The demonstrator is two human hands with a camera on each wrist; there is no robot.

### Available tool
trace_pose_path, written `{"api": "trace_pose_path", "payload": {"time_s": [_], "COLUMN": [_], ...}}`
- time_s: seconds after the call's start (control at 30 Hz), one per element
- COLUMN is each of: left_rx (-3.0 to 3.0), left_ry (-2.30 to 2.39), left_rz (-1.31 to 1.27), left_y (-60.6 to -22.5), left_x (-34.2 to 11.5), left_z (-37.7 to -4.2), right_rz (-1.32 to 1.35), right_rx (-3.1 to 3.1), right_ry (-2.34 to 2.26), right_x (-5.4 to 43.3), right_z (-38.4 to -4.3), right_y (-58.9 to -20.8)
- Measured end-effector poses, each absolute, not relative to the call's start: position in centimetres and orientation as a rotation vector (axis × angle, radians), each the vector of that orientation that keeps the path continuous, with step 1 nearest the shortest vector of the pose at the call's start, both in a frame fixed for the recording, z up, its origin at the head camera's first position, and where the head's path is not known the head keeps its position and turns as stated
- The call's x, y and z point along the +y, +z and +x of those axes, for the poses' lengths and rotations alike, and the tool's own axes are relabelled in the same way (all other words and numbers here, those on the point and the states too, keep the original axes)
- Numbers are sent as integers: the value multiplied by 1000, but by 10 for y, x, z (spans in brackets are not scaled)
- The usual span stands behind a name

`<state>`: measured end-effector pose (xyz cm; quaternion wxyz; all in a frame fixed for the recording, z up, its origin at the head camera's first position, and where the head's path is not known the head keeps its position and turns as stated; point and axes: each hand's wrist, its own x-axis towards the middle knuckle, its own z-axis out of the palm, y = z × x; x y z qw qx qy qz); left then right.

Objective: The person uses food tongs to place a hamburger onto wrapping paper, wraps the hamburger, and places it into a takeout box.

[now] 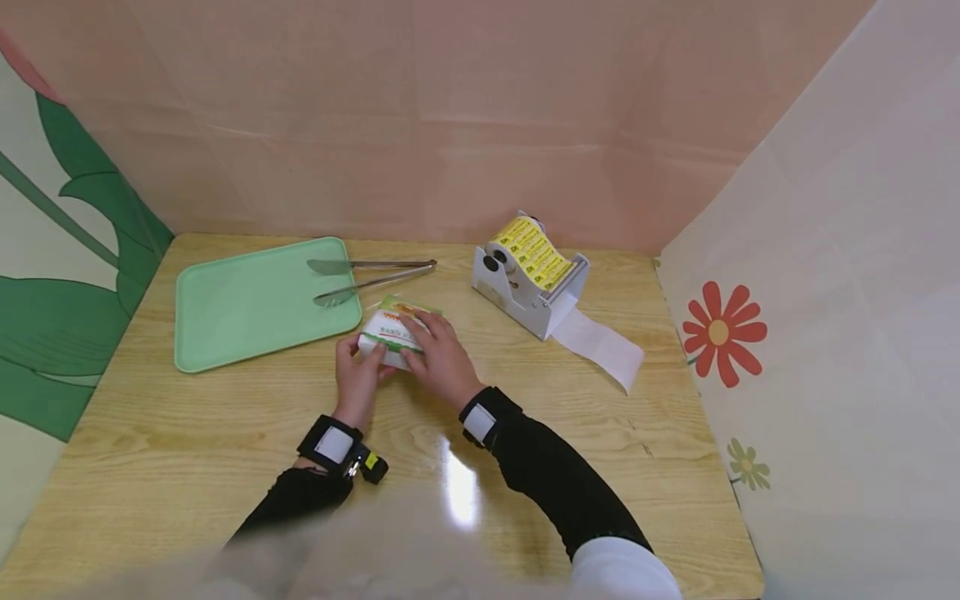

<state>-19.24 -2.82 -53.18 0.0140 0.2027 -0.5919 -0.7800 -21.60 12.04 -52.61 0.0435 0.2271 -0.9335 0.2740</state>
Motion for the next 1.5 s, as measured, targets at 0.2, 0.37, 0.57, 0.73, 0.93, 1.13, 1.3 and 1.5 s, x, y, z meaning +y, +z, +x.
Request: {"api": "trace_pose_path", "payload": {"time_s": [0.2, 0.37, 0.57, 0.73, 0.93, 1.13, 1.3, 1.5], "left_rx": [-1832, -1858, -1853, -1852, -1895, -1913, -1998, -2010], "left_ry": [-2425, -2385, -2379, -2392, -2377, -2366, -2292, -2295], "left_rz": [636, 619, 653, 676, 720, 771, 773, 748], "left_y": [-535, -534, -531, -530, -530, -529, -530, -531], "left_x": [-27, -26, -26, -27, -28, -28, -28, -29], "left_z": [-193, -193, -193, -194, -196, -198, -199, -198], "right_rz": [695, 689, 674, 696, 685, 680, 727, 788], "right_rx": [-2852, -2832, -2823, -2812, -2809, -2822, -2835, -2833], "right_ry": [837, 842, 859, 853, 833, 823, 757, 665], "right_x": [119, 118, 118, 117, 117, 117, 118, 120], "right_z": [-215, -214, -214, -214, -215, -214, -215, -217], "right_y": [-524, -521, -520, -523, -525, -523, -524, -529]}}
